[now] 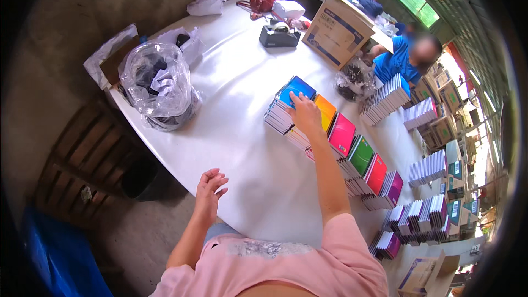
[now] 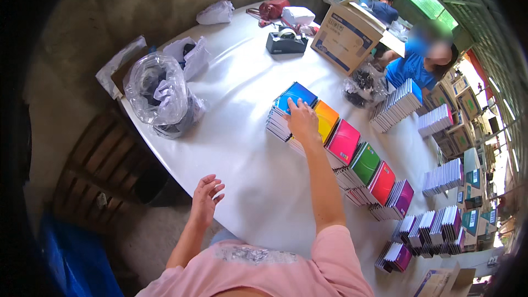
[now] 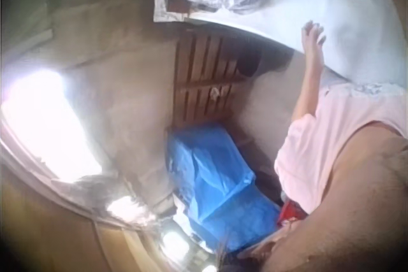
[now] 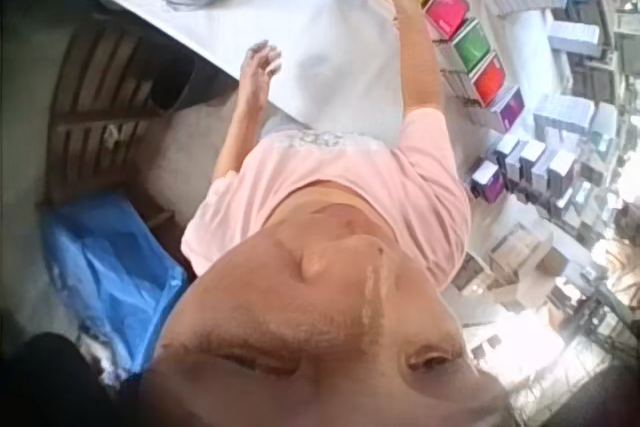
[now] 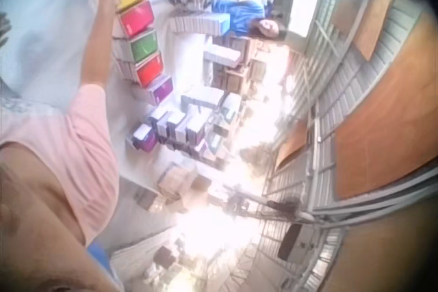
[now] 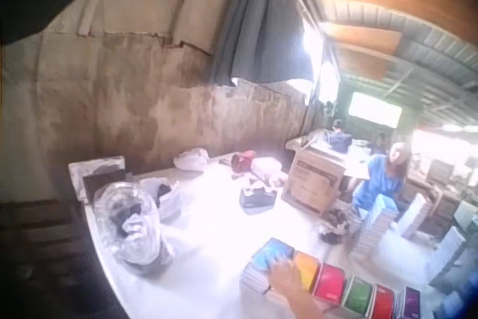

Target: The person sorts spiral-bound notebooks by color, creates stacks of the same-colored notebooks, and then picks up several notebooks of different colors and places them together in a final stack.

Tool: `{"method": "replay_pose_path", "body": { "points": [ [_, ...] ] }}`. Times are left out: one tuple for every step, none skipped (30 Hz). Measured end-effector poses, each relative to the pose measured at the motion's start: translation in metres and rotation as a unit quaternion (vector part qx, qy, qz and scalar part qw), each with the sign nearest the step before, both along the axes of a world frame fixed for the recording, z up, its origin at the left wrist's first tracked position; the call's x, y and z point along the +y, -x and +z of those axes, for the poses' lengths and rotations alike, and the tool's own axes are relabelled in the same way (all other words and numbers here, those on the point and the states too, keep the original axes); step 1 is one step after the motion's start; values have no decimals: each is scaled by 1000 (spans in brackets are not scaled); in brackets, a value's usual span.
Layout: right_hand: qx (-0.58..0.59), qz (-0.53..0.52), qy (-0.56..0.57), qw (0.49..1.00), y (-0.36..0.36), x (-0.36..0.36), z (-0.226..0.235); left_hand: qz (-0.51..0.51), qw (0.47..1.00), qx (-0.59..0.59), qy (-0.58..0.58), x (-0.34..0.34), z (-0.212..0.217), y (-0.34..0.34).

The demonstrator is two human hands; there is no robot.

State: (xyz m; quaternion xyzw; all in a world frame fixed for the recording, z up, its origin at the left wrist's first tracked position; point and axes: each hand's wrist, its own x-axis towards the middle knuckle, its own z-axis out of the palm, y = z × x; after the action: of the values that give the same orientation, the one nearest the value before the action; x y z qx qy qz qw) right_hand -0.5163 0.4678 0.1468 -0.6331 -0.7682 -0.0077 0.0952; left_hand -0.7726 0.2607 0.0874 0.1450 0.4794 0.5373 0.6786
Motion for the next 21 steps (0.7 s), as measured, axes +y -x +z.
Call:
{"method": "replay_pose_path", "body": {
  "points": [
    [4, 5, -27, 1000, 2, 0, -1, -4, 1000, -2, 6, 9, -1, 2],
    [1, -3, -24, 1000, -2, 1, 1, -28, 999, -16, -3, 19, 0, 3],
    [28, 27, -34, 999, -8, 4, 4, -53, 998, -31, -12, 28, 1, 2],
    [55, 57, -44, 996, -14, 5, 6, -84, 995, -45, -22, 35, -3, 0],
    [54, 49, -46, 996, -12, 6, 15, -92, 994, -46, -23, 45, 0, -3],
    [97, 28, -21, 995, -11, 6, 24, -132, 986, -98, -26, 54, 4, -8],
    [139, 7, 3, 990, -10, 4, 30, -172, 973, -151, -28, 64, 8, -15],
    [143, -21, -104, 984, -11, -1, 30, -184, 970, -153, -30, 77, 14, -25],
    [145, -22, -105, 984, -3, -9, 37, -211, 935, -284, -8, 91, 20, -31],
    [100, 15, -184, 978, 4, -20, 46, -235, 882, -409, 15, 104, 26, -38],
    [53, 49, -259, 963, 11, -36, 56, -239, 881, -408, 18, 116, 34, -44],
    [-9, 70, -226, 972, 20, -55, 58, -272, 850, -451, -28, 126, 42, -49],
    [-72, 89, -191, 975, 30, -76, 58, -305, 812, -493, -73, 135, 47, -53],
    [-46, 167, -139, 975, 46, -96, 55, -311, 799, -504, -109, 142, 46, -47],
    [-25, 238, -86, 967, 53, -110, 55, -277, 824, -492, -50, 147, 36, -39],
    [-24, 237, -85, 968, 50, -112, 59, -282, 867, -408, -42, 146, 26, -32],
    [42, 249, -28, 967, 41, -112, 63, -284, 902, -322, -34, 142, 21, -29],
    [113, 255, 28, 960, 29, -111, 64, -282, 911, -297, -37, 139, 19, -28],
    [135, 188, -24, 973, 15, -96, 58, -281, 913, -295, -35, 137, 19, -24],
    [152, 108, -75, 980, -5, -80, 49, -284, 906, -313, -17, 134, 21, -26],
    [84, 23, -84, 993, -22, -69, 43, -291, 897, -332, 0, 130, 26, -29]
  ]
}}
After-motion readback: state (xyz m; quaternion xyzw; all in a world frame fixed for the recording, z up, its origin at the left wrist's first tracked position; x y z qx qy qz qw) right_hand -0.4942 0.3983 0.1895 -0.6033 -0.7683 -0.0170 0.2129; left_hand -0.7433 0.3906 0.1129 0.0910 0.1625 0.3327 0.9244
